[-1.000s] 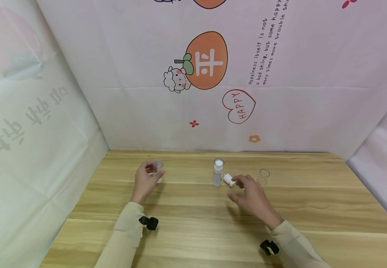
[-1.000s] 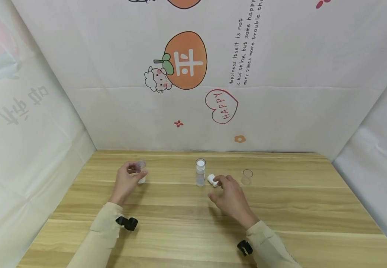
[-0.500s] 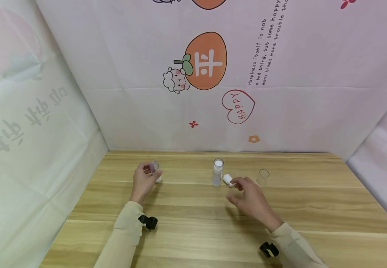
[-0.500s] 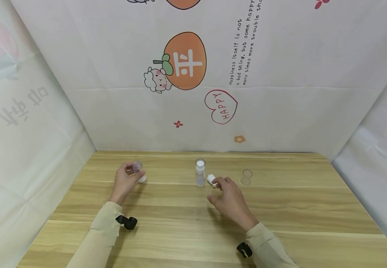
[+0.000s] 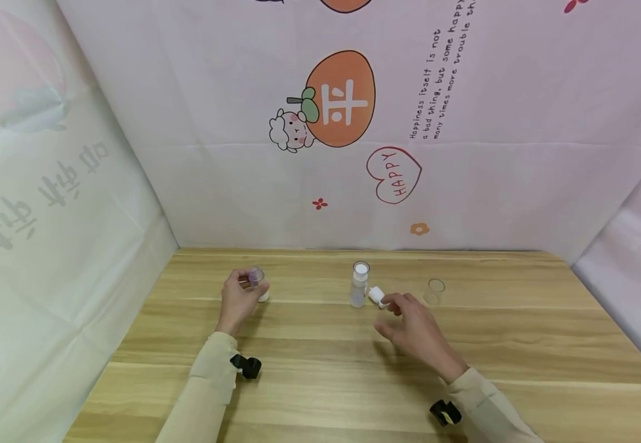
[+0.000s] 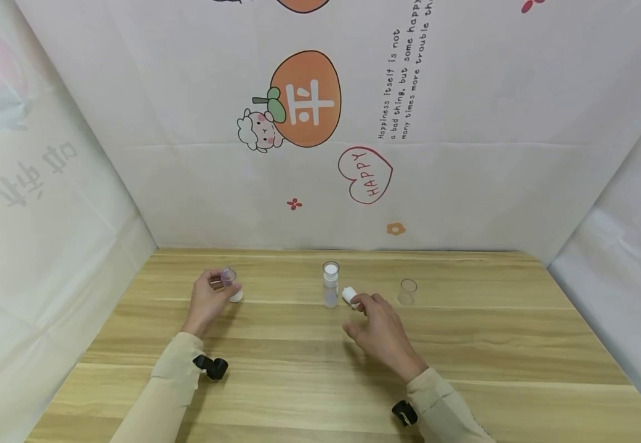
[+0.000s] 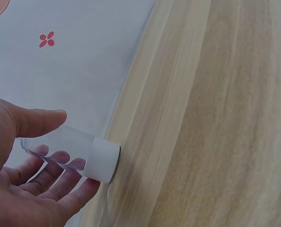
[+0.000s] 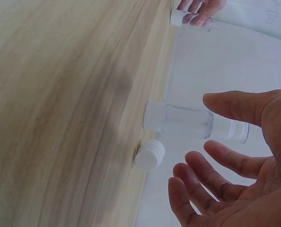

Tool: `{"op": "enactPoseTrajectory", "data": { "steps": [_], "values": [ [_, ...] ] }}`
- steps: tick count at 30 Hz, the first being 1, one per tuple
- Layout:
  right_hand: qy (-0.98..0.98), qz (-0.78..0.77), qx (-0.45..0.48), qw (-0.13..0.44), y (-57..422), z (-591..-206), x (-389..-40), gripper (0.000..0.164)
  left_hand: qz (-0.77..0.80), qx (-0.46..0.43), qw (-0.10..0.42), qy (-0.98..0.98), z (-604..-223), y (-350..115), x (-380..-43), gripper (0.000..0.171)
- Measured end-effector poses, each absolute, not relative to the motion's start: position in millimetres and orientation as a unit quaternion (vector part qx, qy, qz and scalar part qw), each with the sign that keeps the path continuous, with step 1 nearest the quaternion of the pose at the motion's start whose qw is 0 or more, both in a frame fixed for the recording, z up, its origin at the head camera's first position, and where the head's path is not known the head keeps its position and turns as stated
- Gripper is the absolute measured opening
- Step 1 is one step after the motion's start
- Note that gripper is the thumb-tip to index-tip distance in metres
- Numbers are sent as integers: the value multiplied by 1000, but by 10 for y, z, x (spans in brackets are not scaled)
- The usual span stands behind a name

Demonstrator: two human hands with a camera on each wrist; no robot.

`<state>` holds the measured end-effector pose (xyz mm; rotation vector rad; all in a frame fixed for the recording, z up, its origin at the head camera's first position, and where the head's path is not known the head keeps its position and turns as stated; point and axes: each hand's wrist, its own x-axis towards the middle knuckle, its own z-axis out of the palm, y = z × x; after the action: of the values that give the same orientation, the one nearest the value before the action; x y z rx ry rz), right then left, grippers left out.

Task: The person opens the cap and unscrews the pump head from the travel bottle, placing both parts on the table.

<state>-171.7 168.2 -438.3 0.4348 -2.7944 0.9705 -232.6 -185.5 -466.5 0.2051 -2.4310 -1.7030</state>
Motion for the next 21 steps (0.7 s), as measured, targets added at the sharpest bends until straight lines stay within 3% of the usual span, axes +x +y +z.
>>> {"op": "enactPoseTrajectory", "data": {
  "steps": [21],
  "values": [
    [-930,327,151,75,1651,-4366,-1708,39,-563,70,84,-819,-4680,-1869,-2332,50]
  ]
}}
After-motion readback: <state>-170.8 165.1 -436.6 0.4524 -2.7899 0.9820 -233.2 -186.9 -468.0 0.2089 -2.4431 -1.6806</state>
